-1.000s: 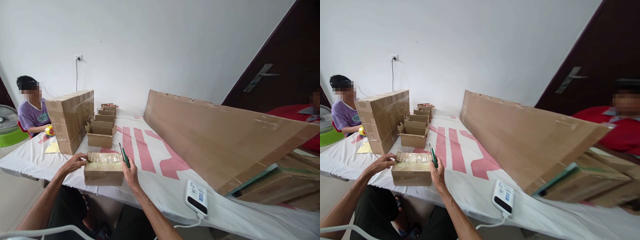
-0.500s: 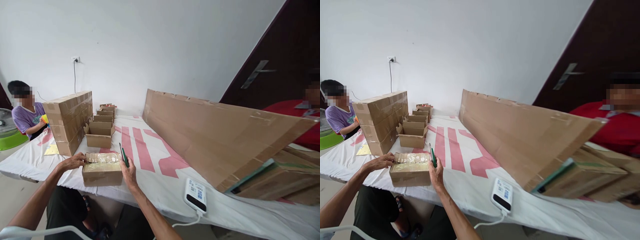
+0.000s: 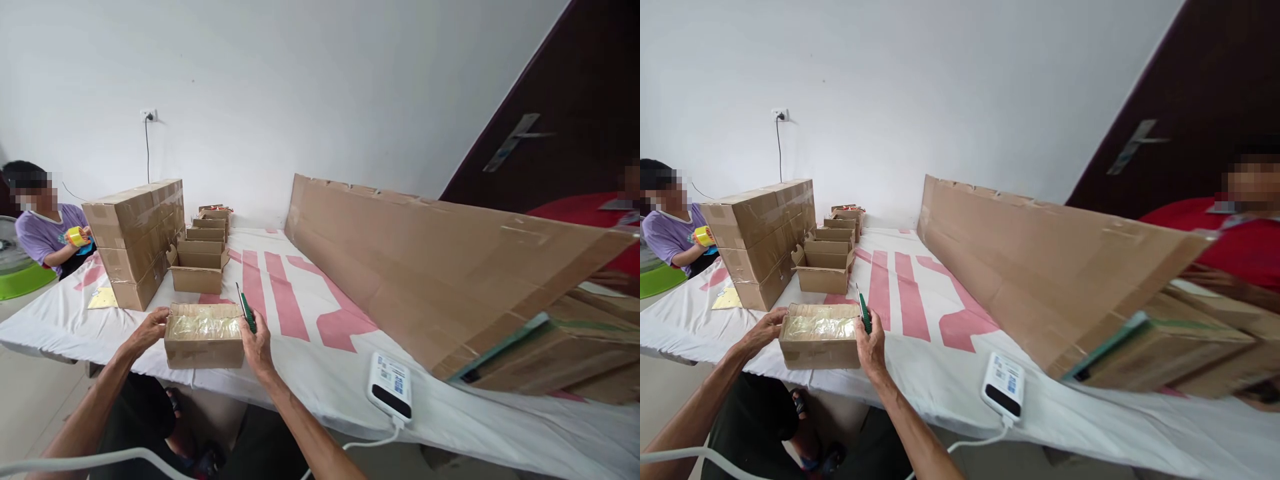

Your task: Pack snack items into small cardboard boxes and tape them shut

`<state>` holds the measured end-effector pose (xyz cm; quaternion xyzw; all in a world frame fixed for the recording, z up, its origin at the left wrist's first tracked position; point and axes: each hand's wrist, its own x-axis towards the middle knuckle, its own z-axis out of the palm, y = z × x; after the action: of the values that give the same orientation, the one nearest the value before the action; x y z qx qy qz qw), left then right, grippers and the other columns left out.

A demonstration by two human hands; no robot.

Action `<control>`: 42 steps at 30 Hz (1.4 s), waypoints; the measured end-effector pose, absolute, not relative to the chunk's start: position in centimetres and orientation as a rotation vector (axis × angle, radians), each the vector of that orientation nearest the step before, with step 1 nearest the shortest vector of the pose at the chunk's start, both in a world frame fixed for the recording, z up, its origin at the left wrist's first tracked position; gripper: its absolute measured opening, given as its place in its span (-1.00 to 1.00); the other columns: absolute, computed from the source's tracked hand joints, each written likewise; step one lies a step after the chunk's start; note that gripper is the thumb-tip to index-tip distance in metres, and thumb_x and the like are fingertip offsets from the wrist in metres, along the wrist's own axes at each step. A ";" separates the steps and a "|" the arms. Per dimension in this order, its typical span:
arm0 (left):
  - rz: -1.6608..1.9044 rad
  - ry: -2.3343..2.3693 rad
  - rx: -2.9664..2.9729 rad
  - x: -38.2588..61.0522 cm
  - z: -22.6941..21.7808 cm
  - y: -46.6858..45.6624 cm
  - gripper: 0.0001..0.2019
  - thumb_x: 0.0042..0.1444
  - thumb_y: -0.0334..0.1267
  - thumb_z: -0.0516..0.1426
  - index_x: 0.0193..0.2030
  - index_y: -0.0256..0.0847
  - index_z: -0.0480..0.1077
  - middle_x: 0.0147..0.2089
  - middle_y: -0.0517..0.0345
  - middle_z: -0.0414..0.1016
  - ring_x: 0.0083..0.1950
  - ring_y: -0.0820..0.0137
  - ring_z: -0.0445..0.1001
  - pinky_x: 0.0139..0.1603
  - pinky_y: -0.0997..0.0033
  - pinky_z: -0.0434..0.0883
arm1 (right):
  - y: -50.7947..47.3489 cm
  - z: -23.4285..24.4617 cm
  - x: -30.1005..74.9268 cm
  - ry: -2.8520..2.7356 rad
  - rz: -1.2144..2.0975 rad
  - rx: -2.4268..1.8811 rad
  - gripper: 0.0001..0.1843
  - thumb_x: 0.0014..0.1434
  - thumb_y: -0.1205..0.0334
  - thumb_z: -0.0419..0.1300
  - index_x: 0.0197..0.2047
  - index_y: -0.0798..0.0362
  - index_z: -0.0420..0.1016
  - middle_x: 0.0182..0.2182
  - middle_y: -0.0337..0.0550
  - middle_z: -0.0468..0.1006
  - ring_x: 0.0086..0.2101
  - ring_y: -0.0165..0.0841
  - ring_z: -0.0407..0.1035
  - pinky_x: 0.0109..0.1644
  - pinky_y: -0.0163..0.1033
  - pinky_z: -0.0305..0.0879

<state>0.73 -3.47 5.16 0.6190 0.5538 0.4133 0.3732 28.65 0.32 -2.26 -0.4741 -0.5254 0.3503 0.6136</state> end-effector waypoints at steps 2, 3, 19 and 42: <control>1.072 1.405 1.671 0.7 4.9 -3.0 -0.70 -0.13 -0.13 0.40 -0.19 -0.11 0.71 0.14 -0.09 0.60 0.21 0.02 0.45 0.25 0.12 0.41 | 0.5 -1.8 29.2 -1.235 0.780 -1.093 -0.40 0.22 -0.16 0.19 0.16 0.08 0.51 -0.01 0.06 0.65 -0.03 -0.09 0.50 0.12 -0.02 0.42; 1.082 1.392 1.700 0.7 4.7 -2.8 -0.69 -0.12 -0.14 0.40 -0.18 -0.10 0.72 0.16 -0.08 0.60 0.25 0.01 0.44 0.28 0.12 0.38 | 0.6 -1.4 29.6 -1.259 0.760 -1.086 -0.39 0.21 -0.16 0.20 0.16 0.09 0.52 -0.01 0.06 0.65 -0.03 -0.08 0.51 0.11 -0.02 0.43; 1.189 1.286 1.789 0.3 2.0 -2.7 -0.69 -0.07 -0.27 0.39 -0.11 -0.13 0.69 0.25 -0.09 0.55 0.32 0.06 0.43 0.39 0.15 0.31 | 2.4 13.8 30.3 -2.411 0.912 -0.864 -0.69 0.19 0.16 0.22 -0.11 0.01 0.75 -0.31 -0.20 0.69 -0.34 -0.33 0.44 -0.26 -0.27 0.25; 1.304 1.297 1.731 0.7 0.7 -2.5 -0.69 -0.03 -0.37 0.26 -0.10 -0.14 0.42 0.32 -0.02 0.49 0.22 0.20 0.52 -0.05 0.39 0.49 | 3.4 17.4 26.5 -2.983 0.401 -0.962 -0.72 0.32 0.08 0.23 -0.19 -0.01 0.76 -0.48 -0.21 0.55 -0.43 -0.39 0.27 -0.35 -0.26 -0.05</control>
<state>0.69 -2.48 0.66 0.6532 0.4893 0.4920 0.3032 26.49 3.43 17.37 -0.3044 -0.9440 0.1270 -0.0091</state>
